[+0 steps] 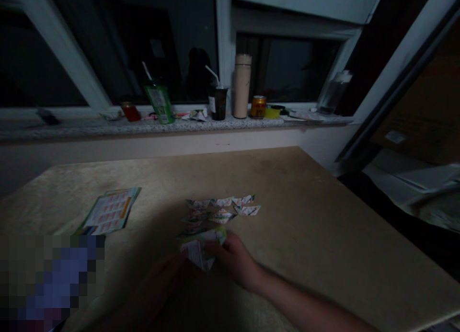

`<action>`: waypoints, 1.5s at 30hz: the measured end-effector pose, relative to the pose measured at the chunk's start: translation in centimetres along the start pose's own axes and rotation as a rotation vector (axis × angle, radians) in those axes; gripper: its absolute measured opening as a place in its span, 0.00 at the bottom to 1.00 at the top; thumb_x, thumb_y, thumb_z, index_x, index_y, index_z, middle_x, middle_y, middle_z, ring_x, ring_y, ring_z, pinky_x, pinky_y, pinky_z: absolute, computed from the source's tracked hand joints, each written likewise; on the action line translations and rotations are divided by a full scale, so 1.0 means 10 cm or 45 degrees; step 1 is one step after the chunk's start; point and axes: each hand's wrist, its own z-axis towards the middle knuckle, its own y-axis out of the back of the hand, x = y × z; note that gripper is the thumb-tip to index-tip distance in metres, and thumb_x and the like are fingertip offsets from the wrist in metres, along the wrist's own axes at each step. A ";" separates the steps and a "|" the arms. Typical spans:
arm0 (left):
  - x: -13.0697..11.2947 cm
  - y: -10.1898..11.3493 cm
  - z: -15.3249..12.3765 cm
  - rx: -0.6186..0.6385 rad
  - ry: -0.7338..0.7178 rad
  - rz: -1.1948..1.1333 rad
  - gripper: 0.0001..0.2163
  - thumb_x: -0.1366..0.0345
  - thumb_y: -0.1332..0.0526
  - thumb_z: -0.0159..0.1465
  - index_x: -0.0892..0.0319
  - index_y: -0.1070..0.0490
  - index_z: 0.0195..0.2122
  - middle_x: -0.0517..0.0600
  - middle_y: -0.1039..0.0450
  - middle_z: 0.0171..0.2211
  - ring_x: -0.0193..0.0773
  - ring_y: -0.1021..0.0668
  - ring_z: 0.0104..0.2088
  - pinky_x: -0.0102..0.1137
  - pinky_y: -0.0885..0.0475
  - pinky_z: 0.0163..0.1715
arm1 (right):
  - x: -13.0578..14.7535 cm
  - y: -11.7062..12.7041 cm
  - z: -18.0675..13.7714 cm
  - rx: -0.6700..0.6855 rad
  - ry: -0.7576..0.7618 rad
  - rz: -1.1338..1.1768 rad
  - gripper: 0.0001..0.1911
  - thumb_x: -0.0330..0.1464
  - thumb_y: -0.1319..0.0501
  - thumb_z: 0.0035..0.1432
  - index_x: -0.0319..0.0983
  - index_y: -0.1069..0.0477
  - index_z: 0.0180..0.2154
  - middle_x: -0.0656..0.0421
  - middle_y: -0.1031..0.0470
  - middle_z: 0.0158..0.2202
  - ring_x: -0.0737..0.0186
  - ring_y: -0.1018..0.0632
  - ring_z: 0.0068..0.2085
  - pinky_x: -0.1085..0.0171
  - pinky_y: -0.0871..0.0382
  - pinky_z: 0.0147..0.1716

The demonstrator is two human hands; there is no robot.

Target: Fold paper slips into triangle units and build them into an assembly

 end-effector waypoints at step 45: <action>-0.01 0.02 -0.08 -0.077 -0.105 0.553 0.19 0.49 0.38 0.50 0.59 0.24 0.34 0.50 0.23 0.35 0.50 0.25 0.39 0.36 0.30 0.41 | -0.05 -0.12 -0.07 -0.026 -0.276 0.162 0.23 0.47 0.31 0.44 0.37 0.30 0.34 0.63 0.27 0.26 0.67 0.28 0.26 0.67 0.33 0.28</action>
